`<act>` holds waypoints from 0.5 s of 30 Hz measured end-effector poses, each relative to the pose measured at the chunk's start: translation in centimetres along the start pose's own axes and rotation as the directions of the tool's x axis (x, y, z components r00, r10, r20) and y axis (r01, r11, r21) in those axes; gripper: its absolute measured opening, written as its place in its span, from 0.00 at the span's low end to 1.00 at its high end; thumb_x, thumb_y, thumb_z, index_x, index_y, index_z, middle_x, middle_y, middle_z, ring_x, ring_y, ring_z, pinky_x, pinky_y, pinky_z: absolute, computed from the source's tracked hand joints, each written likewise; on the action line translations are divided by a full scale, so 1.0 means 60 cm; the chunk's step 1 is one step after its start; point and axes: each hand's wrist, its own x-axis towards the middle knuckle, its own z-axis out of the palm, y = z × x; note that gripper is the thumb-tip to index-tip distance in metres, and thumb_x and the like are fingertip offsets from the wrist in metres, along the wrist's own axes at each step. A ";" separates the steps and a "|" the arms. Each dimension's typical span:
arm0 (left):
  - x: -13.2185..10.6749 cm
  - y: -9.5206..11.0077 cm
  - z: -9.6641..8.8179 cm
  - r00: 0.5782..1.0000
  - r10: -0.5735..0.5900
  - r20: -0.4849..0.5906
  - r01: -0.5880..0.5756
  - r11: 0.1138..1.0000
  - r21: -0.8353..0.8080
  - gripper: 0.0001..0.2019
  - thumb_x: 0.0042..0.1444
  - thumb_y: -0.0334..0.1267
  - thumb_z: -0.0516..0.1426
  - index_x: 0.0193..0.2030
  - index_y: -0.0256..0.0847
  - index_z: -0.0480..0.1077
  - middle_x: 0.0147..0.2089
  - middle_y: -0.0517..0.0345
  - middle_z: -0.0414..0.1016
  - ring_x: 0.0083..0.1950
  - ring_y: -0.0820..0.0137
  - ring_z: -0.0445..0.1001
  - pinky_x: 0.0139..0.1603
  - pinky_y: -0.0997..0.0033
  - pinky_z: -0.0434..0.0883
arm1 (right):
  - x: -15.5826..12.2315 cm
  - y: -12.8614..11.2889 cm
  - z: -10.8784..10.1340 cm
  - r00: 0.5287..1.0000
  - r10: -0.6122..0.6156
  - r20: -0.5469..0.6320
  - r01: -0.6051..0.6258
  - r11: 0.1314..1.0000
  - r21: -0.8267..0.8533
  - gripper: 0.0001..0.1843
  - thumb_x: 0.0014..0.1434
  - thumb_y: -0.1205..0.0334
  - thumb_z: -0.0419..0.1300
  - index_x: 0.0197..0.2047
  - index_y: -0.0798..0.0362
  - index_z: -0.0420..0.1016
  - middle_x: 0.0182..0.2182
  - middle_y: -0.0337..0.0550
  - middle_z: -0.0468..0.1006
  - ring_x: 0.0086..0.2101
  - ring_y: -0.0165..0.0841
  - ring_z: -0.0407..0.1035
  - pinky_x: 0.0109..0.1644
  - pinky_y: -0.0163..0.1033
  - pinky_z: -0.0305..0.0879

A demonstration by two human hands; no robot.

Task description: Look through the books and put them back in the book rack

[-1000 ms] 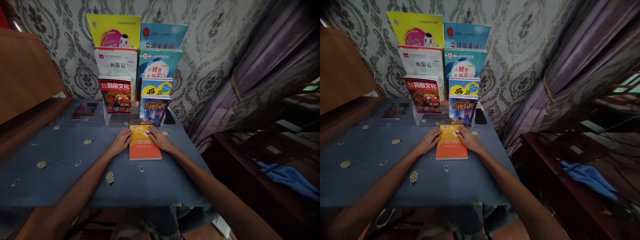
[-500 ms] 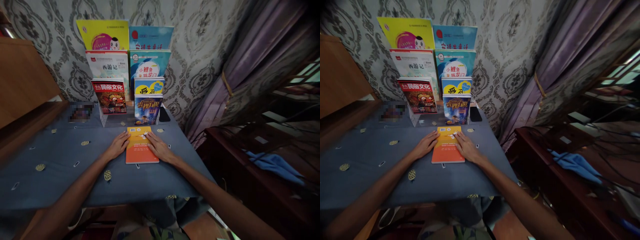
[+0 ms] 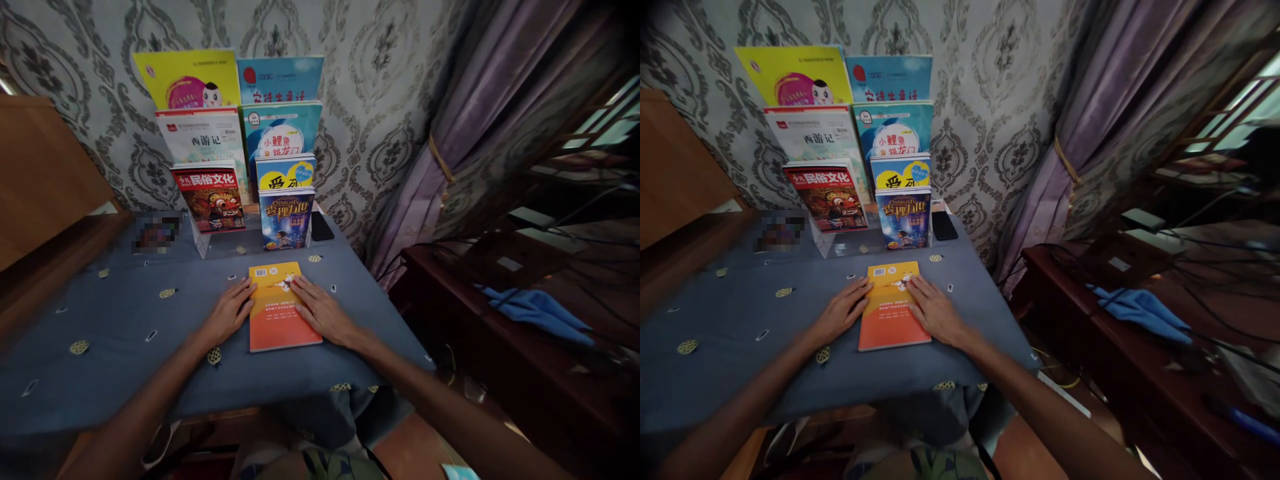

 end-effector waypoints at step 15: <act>-0.019 0.019 -0.003 0.997 -0.062 0.046 0.060 0.997 0.051 0.23 0.72 0.43 0.44 0.69 0.42 0.62 0.71 0.50 0.64 0.73 0.63 0.61 0.73 0.53 0.61 | -0.053 -0.032 -0.023 0.996 0.041 0.073 -0.042 0.999 0.018 0.30 0.73 0.51 0.42 0.74 0.50 0.53 0.72 0.48 0.55 0.71 0.40 0.49 0.74 0.56 0.48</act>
